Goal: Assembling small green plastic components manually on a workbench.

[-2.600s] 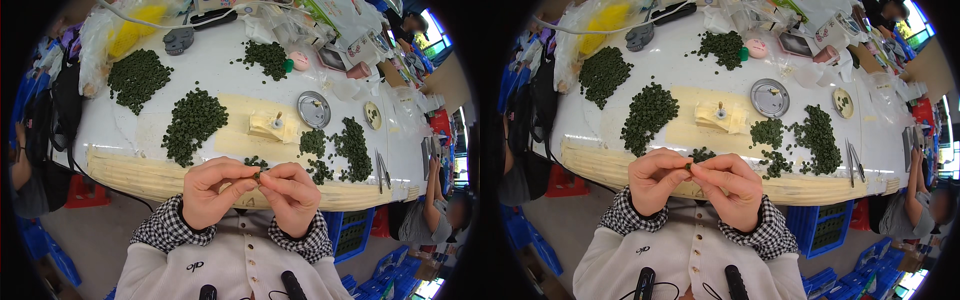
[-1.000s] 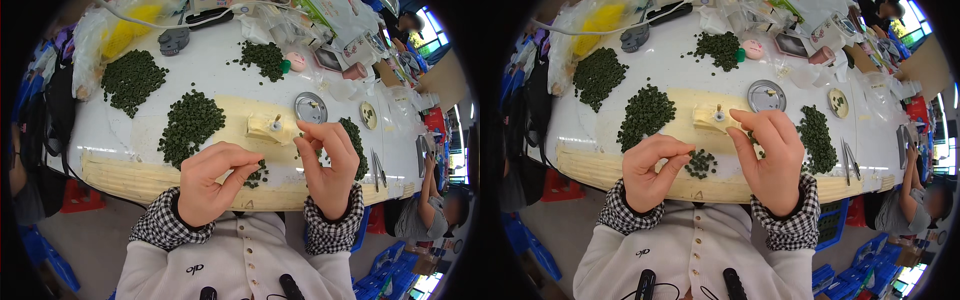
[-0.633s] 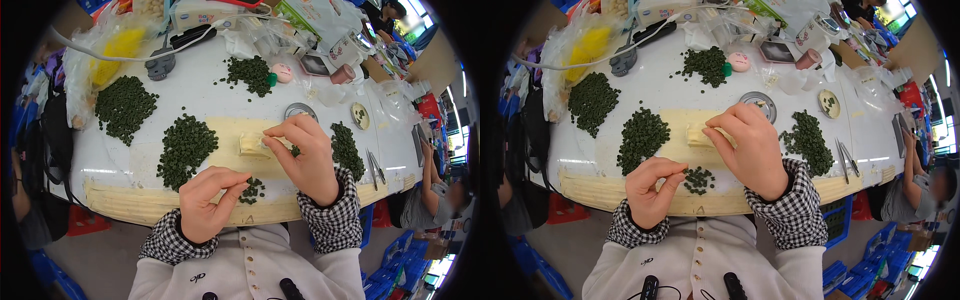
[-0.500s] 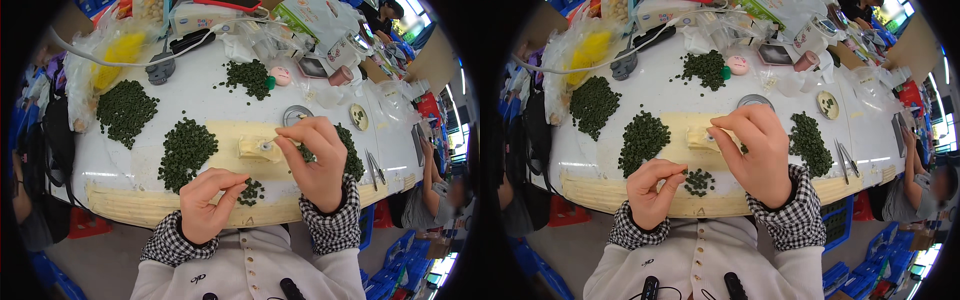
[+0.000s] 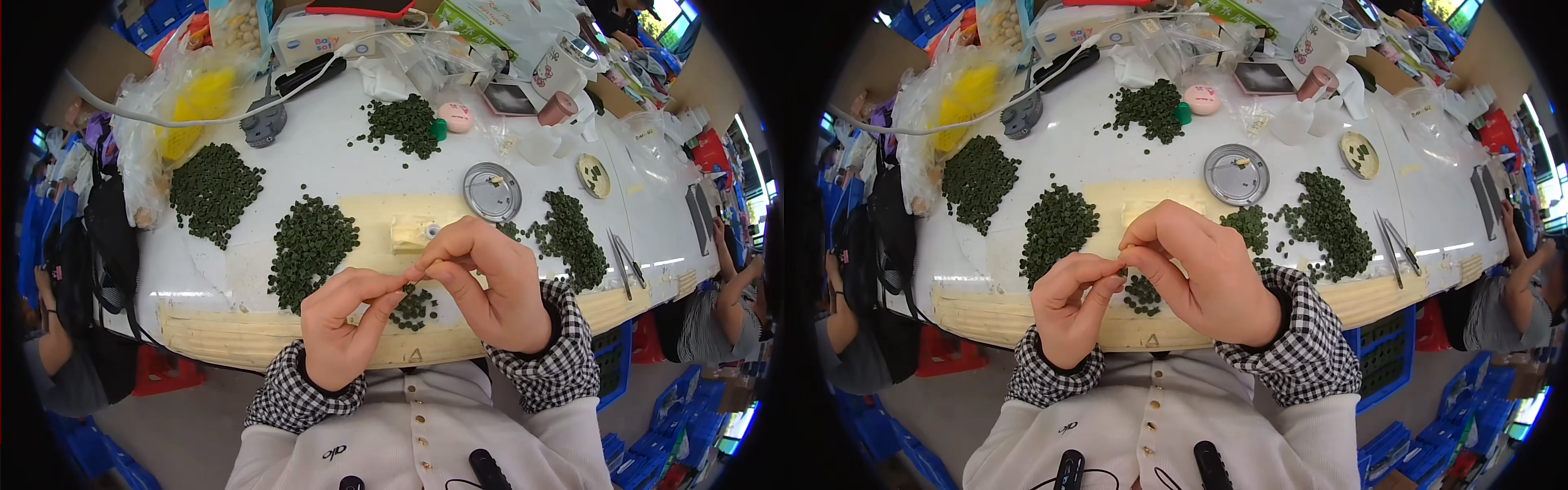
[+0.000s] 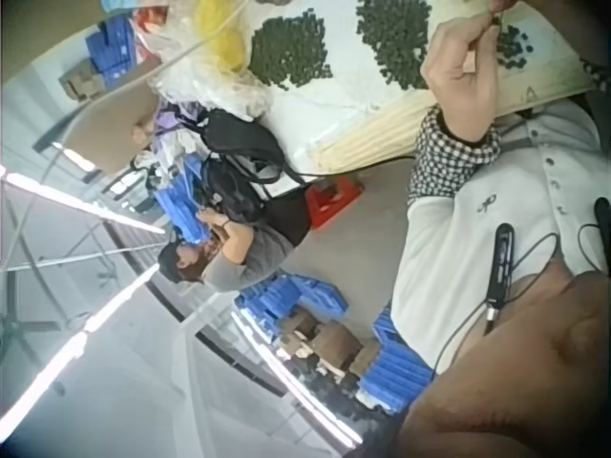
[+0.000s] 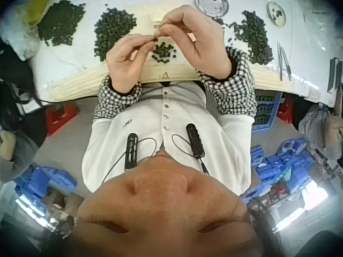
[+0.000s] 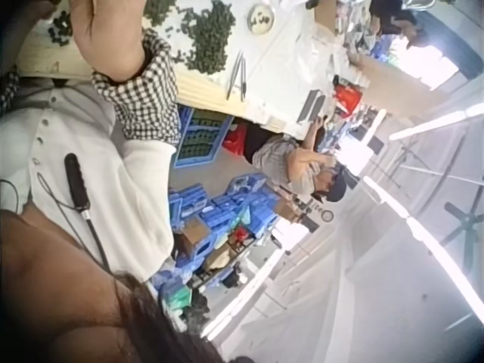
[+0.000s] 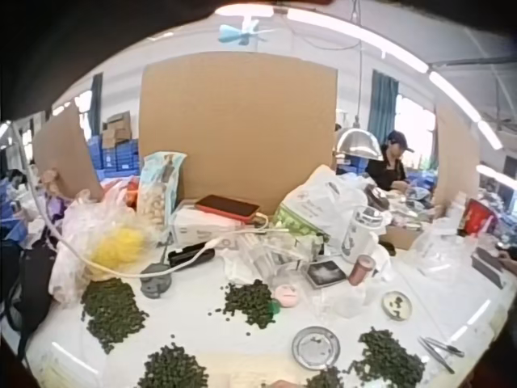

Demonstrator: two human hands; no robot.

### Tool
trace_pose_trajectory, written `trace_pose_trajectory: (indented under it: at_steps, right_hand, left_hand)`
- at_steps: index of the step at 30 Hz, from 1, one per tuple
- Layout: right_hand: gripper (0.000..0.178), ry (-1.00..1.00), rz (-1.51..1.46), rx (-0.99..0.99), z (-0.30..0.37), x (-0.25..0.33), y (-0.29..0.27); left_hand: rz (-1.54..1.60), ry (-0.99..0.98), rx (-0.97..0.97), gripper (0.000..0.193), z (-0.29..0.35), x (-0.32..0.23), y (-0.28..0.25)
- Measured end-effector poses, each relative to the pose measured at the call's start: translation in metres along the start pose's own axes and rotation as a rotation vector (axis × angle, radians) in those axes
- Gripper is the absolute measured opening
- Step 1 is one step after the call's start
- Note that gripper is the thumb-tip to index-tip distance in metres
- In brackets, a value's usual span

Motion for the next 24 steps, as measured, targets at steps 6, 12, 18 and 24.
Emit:
trace_pose_trajectory:
  at_steps: [6,12,18,24]
  right_hand:
    - [0.009,-0.034,0.016,-0.024,0.001,0.0,0.001]
    - [0.009,-0.043,0.036,-0.01,0.0,0.002,0.002]
    - [0.007,-0.021,0.018,-0.259,0.003,-0.008,-0.009]
    - [0.012,-0.118,0.61,-0.2,-0.008,-0.012,-0.012]
  left_hand:
    - [0.011,0.003,0.026,0.015,0.0,0.0,0.001]
    - [0.008,0.021,0.053,0.013,0.0,-0.001,0.001]
    - [-0.009,-0.018,0.0,0.017,0.001,0.001,0.0]
    - [-0.023,0.013,0.047,0.015,0.002,0.001,0.0]
Point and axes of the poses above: each hand's wrist, its own z-axis away from the middle knuckle, its own y-axis out of the palm, x = y × z, the point moved 5 cm from there along -z, towards the middle knuckle, and after that the axes turned 11 degrees about -z, right-handed, at the moved point
